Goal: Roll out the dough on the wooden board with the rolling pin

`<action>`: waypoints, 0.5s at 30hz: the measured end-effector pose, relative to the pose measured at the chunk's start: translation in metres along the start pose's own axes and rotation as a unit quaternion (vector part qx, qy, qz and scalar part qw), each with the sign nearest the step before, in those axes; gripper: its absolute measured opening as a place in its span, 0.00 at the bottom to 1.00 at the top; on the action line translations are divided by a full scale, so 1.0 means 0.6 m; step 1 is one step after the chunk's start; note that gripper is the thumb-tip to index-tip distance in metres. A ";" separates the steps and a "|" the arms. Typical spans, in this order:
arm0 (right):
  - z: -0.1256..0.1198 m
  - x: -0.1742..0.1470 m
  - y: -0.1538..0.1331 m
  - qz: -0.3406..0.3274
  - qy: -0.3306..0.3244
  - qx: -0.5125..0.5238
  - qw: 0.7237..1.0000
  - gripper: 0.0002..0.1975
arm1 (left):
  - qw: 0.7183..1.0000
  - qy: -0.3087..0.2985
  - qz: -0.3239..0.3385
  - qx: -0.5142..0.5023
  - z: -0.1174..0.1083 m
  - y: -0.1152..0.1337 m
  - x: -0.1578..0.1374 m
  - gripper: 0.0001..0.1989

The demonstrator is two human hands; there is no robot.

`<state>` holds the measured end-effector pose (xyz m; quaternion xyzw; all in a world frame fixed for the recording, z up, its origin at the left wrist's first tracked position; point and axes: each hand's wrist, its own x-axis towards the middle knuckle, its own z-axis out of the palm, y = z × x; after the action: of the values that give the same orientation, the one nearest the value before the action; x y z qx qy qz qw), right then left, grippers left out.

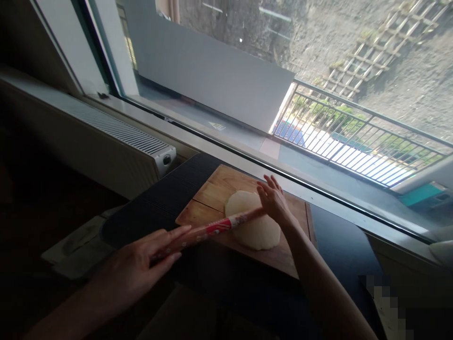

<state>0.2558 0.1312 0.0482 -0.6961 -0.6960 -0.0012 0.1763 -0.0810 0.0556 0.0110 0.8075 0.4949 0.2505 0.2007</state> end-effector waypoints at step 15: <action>-0.017 -0.137 -0.038 -0.058 -0.087 -0.005 0.995 0.23 | 0.994 -0.012 0.051 0.096 -0.006 -0.021 -0.020 0.25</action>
<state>0.2334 0.0484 0.0434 -0.6528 -0.7479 0.0453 0.1115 -0.0966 0.0506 0.0038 0.8500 0.4724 0.2024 0.1151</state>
